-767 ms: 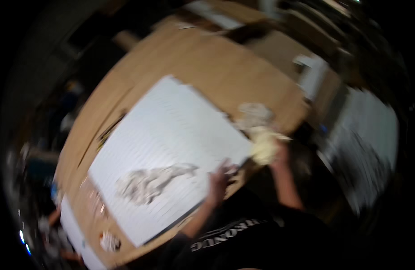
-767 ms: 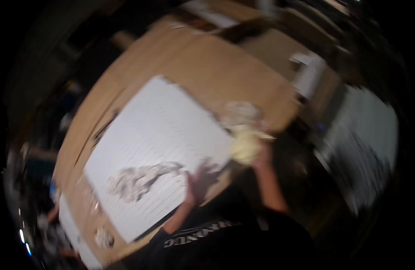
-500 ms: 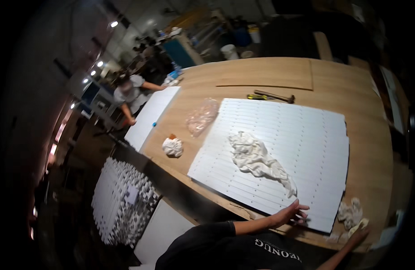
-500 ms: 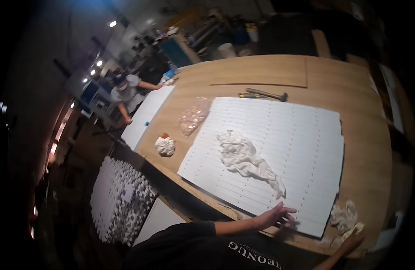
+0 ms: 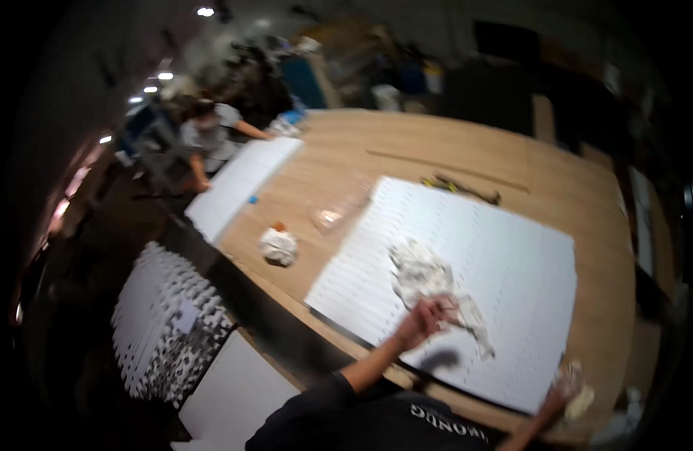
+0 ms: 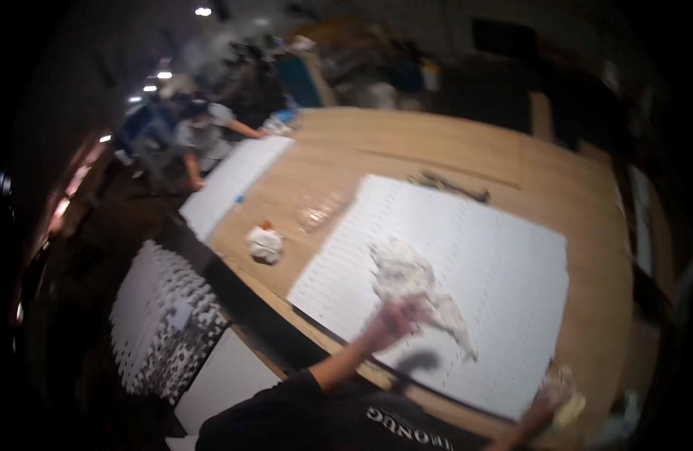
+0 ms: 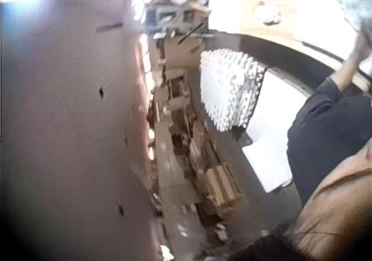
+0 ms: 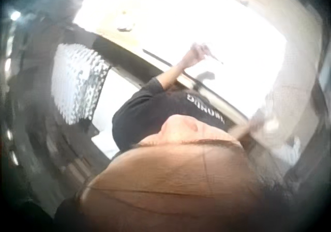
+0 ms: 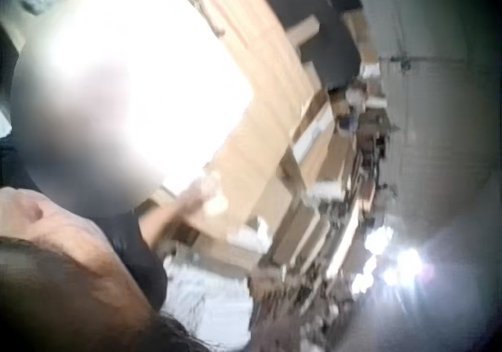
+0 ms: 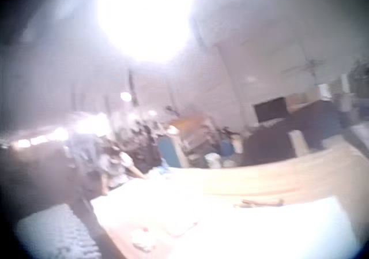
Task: The person wipes a series of white panels with a cloth and then inserts wooden pegs into pre-drilled holes in the panels.
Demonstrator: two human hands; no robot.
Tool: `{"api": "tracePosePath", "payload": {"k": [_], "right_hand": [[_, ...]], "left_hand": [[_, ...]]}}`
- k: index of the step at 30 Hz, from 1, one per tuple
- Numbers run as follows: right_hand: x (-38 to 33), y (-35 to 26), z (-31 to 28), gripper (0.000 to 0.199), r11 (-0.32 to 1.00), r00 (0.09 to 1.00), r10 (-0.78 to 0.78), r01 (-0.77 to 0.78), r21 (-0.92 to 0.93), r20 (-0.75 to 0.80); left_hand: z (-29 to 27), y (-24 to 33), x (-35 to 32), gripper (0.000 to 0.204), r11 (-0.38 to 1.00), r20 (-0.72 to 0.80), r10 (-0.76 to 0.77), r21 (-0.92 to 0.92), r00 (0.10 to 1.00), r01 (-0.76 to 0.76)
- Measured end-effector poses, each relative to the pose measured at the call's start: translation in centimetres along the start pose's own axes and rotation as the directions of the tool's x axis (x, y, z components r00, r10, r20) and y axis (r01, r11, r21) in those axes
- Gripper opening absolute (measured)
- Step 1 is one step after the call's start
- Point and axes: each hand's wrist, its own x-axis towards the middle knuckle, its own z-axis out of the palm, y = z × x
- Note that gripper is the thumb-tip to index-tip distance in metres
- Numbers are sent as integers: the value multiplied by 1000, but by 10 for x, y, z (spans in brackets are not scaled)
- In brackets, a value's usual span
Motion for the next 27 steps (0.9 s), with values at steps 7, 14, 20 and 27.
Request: {"api": "tracePosePath", "payload": {"k": [7,14,20,27], "right_hand": [[-63,-280,88,50,735,774,-549,269,622,315],[-78,-393,170,36,932,657,-158,-147,331,737],[-165,-392,57,23,825,517,-489,13,565,702],[-193,-348,11,42,430,863,-166,-372,823,477]], "left_hand": [[-27,76,-60,98,863,98,185,-492,978,-114],[-98,100,-113,88,834,-10,125,-540,992,-111],[-96,46,-129,55,994,-523,-98,-94,847,58],[-21,90,-117,29,807,-609,-86,421,788,413]]}}
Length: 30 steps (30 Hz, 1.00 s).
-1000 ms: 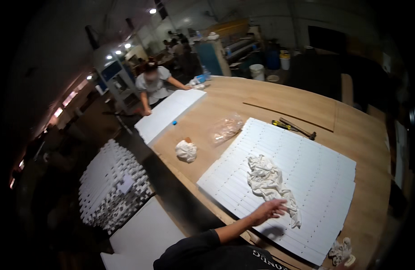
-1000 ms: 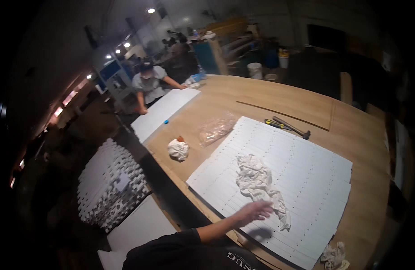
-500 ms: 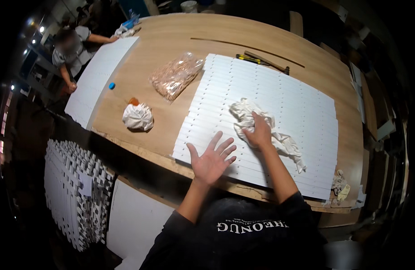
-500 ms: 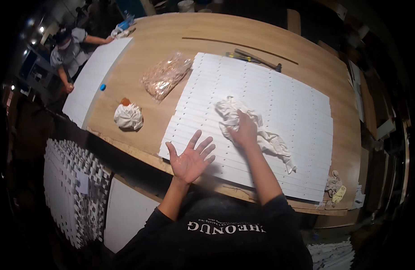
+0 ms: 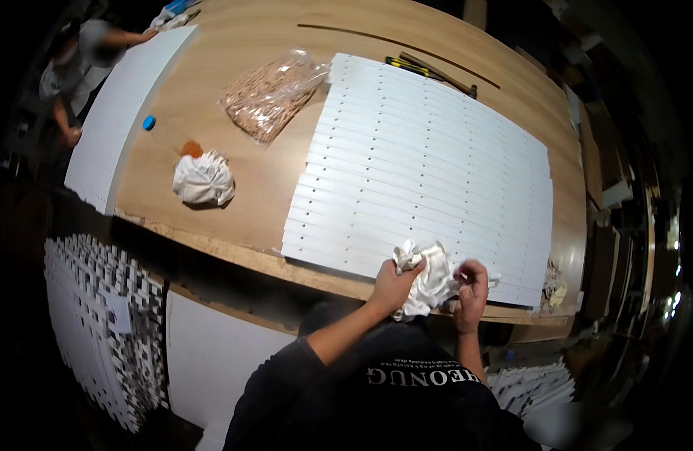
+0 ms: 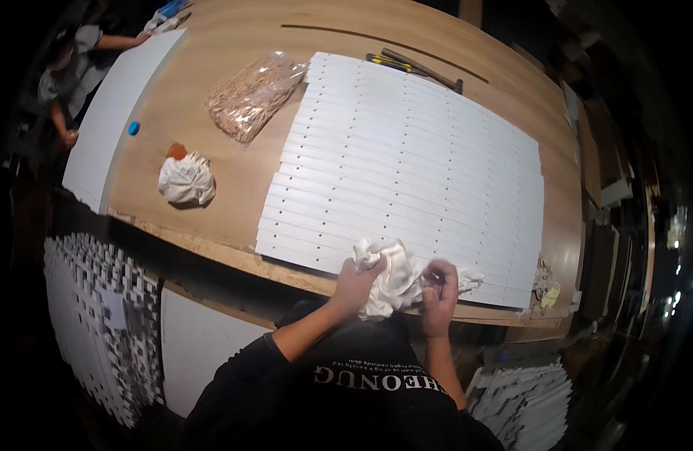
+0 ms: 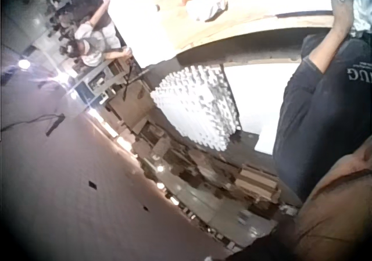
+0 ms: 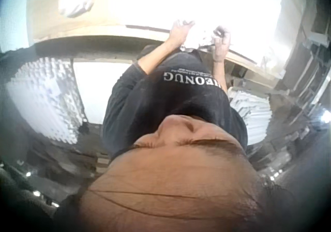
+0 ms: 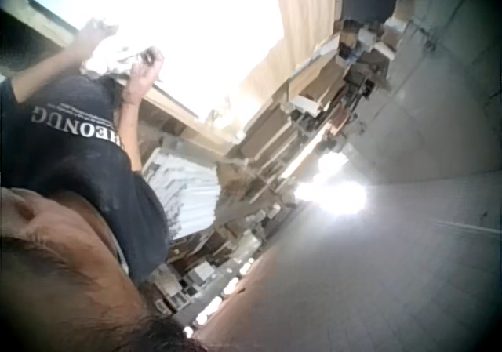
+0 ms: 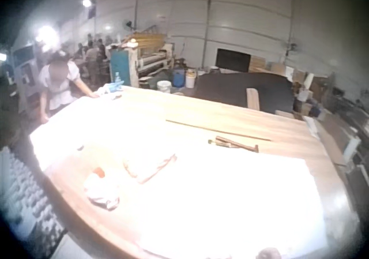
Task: The person wipes a series of white panels with a cloth and then inserts wooden pegs into pre-drilled holes in the panels.
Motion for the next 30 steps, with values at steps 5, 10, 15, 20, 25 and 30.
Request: {"api": "tracePosePath", "payload": {"k": [5,10,15,20,25,30], "right_hand": [[-4,-18,14,31,842,909,387,-282,-460,153],[-13,-41,21,25,797,966,257,-211,-565,1],[-11,-42,23,37,910,915,402,-404,-88,-38],[12,-29,55,59,522,814,510,-549,653,276],[16,-29,68,60,402,784,529,-568,718,325],[26,-2,64,51,660,832,476,-552,509,284]], "left_hand": [[-9,-6,8,24,764,357,574,89,737,-639],[-44,23,4,22,686,221,632,286,742,-669],[-80,24,-4,14,903,148,363,188,920,-386],[-96,25,7,21,920,53,76,-389,996,-50],[-107,31,10,52,961,-114,201,-170,973,-218],[-119,62,0,83,637,63,734,283,676,-717]]}}
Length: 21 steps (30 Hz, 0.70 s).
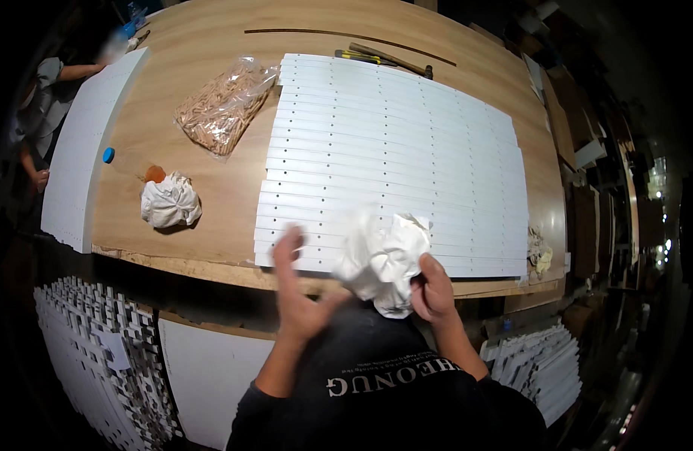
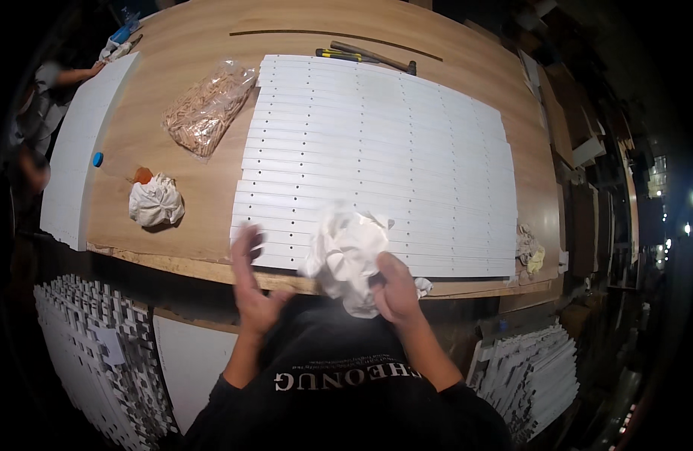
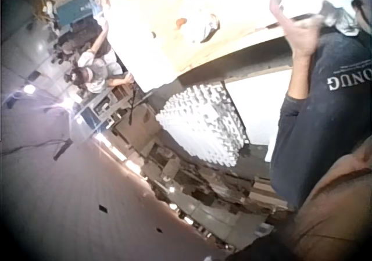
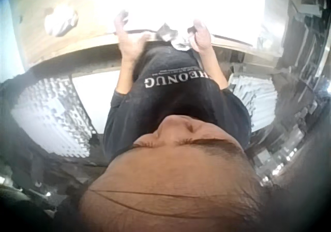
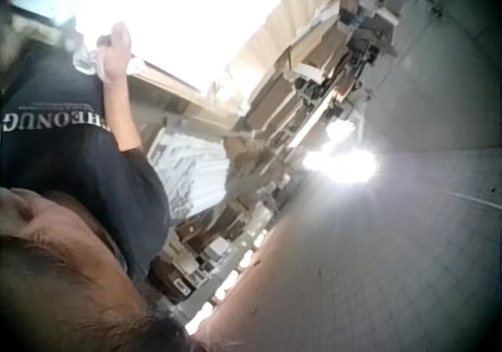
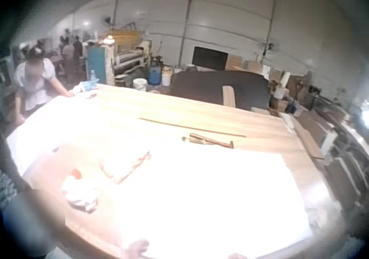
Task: The person wipes a series of white panels with a cloth and then inserts wooden pegs into pre-drilled holes in the panels.
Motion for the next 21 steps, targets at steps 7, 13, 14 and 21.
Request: {"api": "tracePosePath", "payload": {"k": [7,13,14,21], "right_hand": [[-12,-10,12,49,971,972,-235,235,-49,6],[-7,-18,-7,59,995,995,-96,95,22,18],[-11,-15,-14,64,984,986,-170,169,-54,-3],[-1,-50,-35,86,373,827,-495,-77,-925,-268]], "left_hand": [[30,-70,-9,21,877,171,-400,-215,900,430],[12,-77,20,23,898,-122,-305,-366,945,243],[14,-79,26,22,883,-157,-317,-410,935,230],[-7,-78,38,18,529,54,-459,-786,887,321]]}}
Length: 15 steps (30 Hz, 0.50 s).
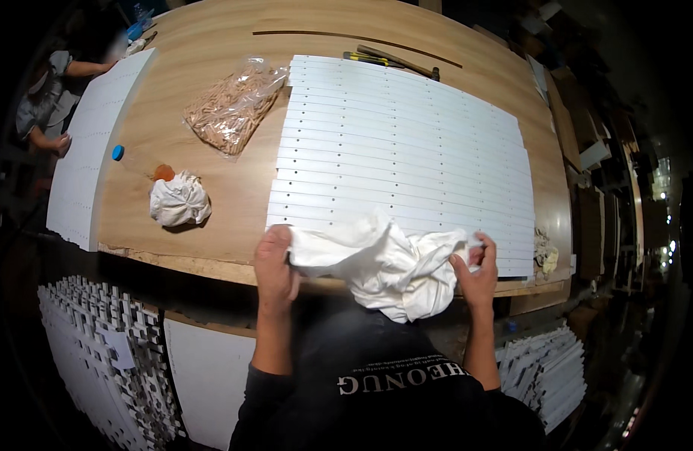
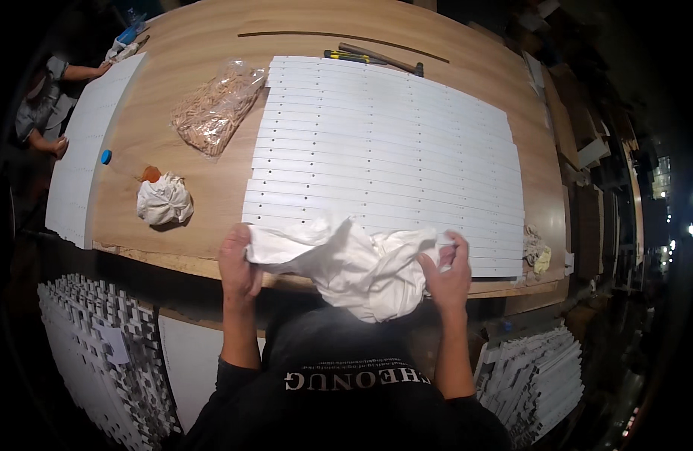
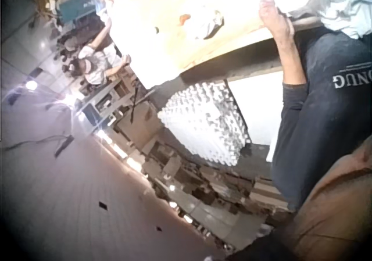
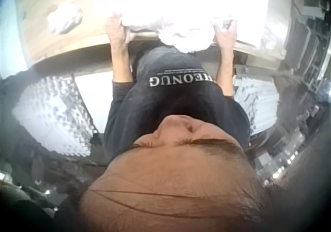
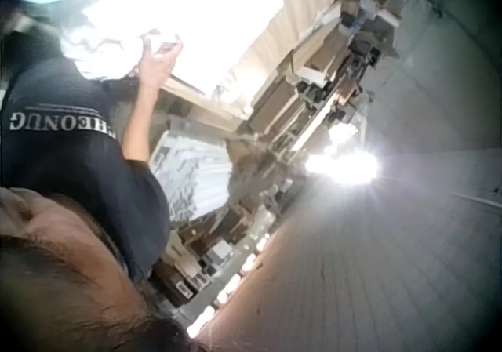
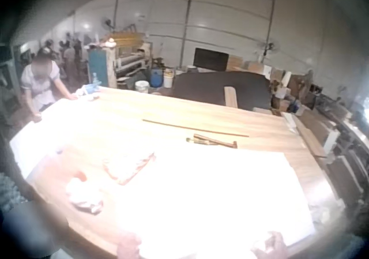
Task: The person wipes a series of white panels with a cloth and then inserts wooden pegs into pre-drilled holes in the panels.
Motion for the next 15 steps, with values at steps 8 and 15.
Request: {"api": "tracePosePath", "payload": {"k": [8,15], "right_hand": [[7,-73,74,40,552,560,-692,817,-166,455],[7,-70,75,14,524,533,-680,834,-176,504]], "left_hand": [[47,-8,-19,17,981,193,-191,-3,962,195],[32,-40,-27,30,939,114,164,286,980,-190]]}}
